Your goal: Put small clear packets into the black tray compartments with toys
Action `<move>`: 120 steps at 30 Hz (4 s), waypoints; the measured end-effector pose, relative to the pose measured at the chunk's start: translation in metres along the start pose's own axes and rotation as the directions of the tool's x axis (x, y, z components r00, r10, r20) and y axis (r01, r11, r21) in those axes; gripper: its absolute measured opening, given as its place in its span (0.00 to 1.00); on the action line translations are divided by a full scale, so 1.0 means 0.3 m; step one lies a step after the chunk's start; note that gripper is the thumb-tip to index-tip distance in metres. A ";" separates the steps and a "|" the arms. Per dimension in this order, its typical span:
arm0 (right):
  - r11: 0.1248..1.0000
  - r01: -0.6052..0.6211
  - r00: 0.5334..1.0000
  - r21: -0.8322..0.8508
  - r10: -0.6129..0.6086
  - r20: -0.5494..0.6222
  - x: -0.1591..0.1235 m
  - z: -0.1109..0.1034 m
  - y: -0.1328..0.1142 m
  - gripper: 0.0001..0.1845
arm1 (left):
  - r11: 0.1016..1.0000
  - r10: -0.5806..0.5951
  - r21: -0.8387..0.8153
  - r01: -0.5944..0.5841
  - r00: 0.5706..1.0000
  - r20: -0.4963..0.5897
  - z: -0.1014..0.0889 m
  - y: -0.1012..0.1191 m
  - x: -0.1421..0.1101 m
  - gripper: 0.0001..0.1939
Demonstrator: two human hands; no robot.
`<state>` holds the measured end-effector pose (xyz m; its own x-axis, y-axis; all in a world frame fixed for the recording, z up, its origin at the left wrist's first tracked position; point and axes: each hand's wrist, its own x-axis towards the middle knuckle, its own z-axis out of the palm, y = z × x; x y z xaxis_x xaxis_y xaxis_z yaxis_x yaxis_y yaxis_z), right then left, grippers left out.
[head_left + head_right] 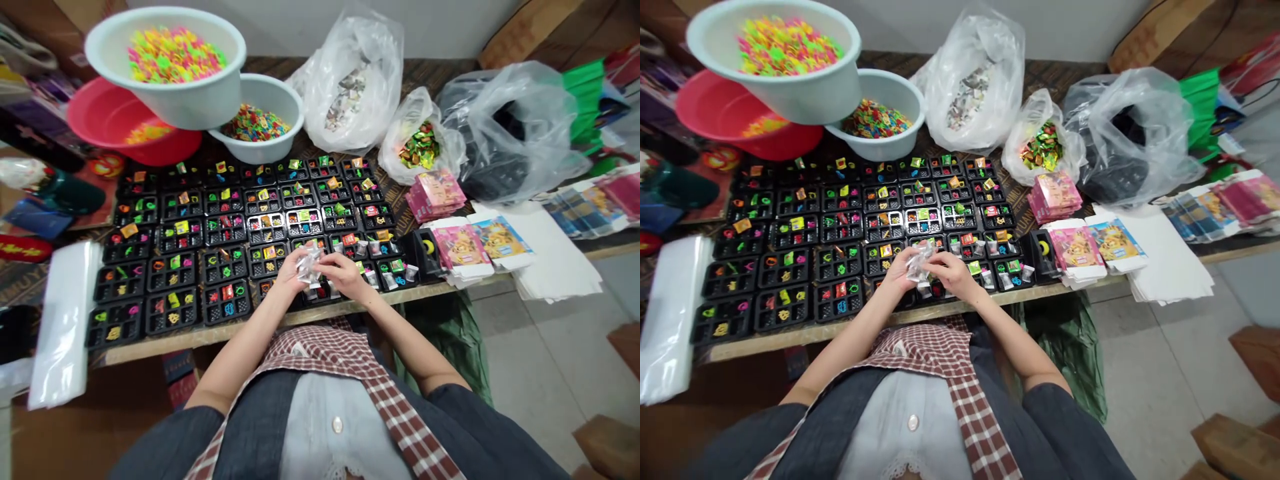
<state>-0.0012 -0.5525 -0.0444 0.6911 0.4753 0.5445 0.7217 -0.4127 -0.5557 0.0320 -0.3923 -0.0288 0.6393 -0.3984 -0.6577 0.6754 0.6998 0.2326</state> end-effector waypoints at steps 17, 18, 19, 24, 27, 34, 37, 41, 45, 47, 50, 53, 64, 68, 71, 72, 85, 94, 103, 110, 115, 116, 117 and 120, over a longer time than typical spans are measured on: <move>0.493 -0.832 0.555 -0.254 0.754 -0.352 0.125 -0.327 0.436 0.03 | 1.000 -0.019 0.009 0.020 0.999 -0.037 -0.006 0.074 -0.008 0.23; 0.470 -0.835 0.547 -0.285 0.768 -0.334 0.115 -0.331 0.459 0.02 | 1.000 -0.017 0.010 0.017 0.999 -0.043 -0.004 0.076 -0.007 0.23; 0.467 -0.831 0.550 -0.303 0.770 -0.321 0.107 -0.330 0.472 0.02 | 1.000 -0.016 0.010 0.017 0.999 -0.049 -0.003 0.077 -0.006 0.24; 0.573 -0.763 0.646 -0.298 0.692 -0.323 0.092 -0.268 0.383 0.12 | 1.000 -0.022 -0.010 0.022 0.999 -0.044 -0.003 0.088 0.008 0.25; 0.726 -0.644 0.765 -0.240 0.606 -0.218 0.078 -0.171 0.243 0.15 | 0.999 -0.022 -0.043 0.021 1.000 -0.014 -0.004 0.095 0.019 0.25; 1.000 0.019 0.997 -0.021 -0.020 -0.076 0.023 0.053 0.001 0.13 | 0.995 -0.011 -0.100 0.013 1.000 0.017 0.019 0.081 0.027 0.24; 0.998 -0.045 0.987 0.053 0.053 -0.153 0.038 0.057 -0.027 0.12 | 0.993 -0.013 -0.113 0.014 1.000 0.012 0.020 0.075 0.018 0.23; 0.945 -0.259 0.920 0.199 0.304 -0.247 0.079 -0.030 -0.021 0.10 | 0.994 0.009 -0.109 -0.011 1.000 -0.019 0.005 0.088 0.012 0.25; 0.958 -0.285 0.927 0.044 0.287 -0.243 0.092 -0.139 0.020 0.11 | 0.993 0.010 -0.116 -0.015 0.999 -0.043 -0.004 0.102 0.023 0.24; 0.988 -0.142 0.983 -0.061 0.134 -0.126 0.082 -0.146 0.034 0.16 | 0.993 0.007 -0.119 -0.011 0.999 -0.035 0.006 0.094 0.025 0.23; 0.986 0.080 0.996 -0.147 -0.075 0.037 0.056 -0.083 0.030 0.12 | 0.992 0.005 -0.124 -0.008 1.000 -0.023 0.034 0.068 0.025 0.22; 0.983 0.096 0.994 -0.154 -0.088 0.058 0.034 -0.008 -0.001 0.15 | 0.992 -0.016 -0.123 0.012 0.999 -0.035 0.054 0.050 0.022 0.21; 0.576 -0.692 0.720 -0.435 0.591 -0.364 0.103 -0.421 0.397 0.13 | 0.996 0.007 -0.085 -0.017 0.992 -0.124 0.030 0.100 -0.014 0.14; 0.303 -0.721 0.553 -0.623 0.794 -0.254 0.092 -0.488 0.548 0.16 | 0.998 0.049 -0.022 -0.052 0.991 -0.122 0.046 0.087 -0.033 0.20; 0.316 -0.706 0.534 -0.634 0.825 -0.184 0.080 -0.474 0.564 0.14 | 0.997 0.065 0.037 -0.062 0.995 -0.082 0.051 0.076 -0.048 0.23; 0.334 -0.703 0.544 -0.628 0.821 -0.172 0.079 -0.464 0.557 0.13 | 0.996 0.068 0.059 -0.065 0.996 -0.061 0.050 0.073 -0.052 0.25; 0.471 -0.712 0.692 0.521 0.595 0.409 0.159 -0.103 0.162 0.24 | 0.915 0.057 0.374 -0.150 0.967 0.249 0.024 0.015 -0.015 0.19; 0.434 -0.725 0.678 0.535 0.589 0.441 0.182 -0.099 0.160 0.18 | 0.891 -0.018 0.431 -0.142 0.938 0.346 0.005 0.040 -0.028 0.20; 0.528 -0.733 0.679 0.430 0.605 0.415 0.186 -0.101 0.146 0.15 | 0.866 -0.023 0.482 -0.135 0.951 0.308 -0.018 0.037 0.009 0.21; 0.605 -0.682 0.707 0.412 0.690 0.156 0.173 -0.066 0.140 0.11 | 0.869 0.105 0.453 -0.202 0.968 0.229 0.016 0.012 0.026 0.19; 0.578 -0.627 0.631 0.522 0.770 -0.096 0.177 -0.081 0.234 0.12 | 0.875 0.108 0.438 -0.207 0.965 0.241 0.032 0.007 0.031 0.18; 0.618 -0.623 0.628 0.479 0.760 -0.165 0.185 -0.103 0.269 0.10 | 0.877 0.110 0.433 -0.209 0.964 0.244 0.030 0.009 0.032 0.18; 0.659 -0.633 0.632 0.407 0.743 -0.220 0.194 -0.130 0.306 0.07 | 0.879 0.114 0.427 -0.212 0.963 0.244 0.027 0.012 0.034 0.18; 0.703 -0.707 0.672 0.083 0.703 -0.233 0.225 -0.215 0.415 0.06 | 0.882 0.135 0.415 -0.223 0.963 0.232 0.012 0.021 0.039 0.19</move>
<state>0.1379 -0.6219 -0.0362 0.9809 -0.1522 0.1214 0.0154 -0.5610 -0.8277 0.0450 -0.3948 -0.0324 0.7921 -0.4273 -0.4359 0.6056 0.4604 0.6491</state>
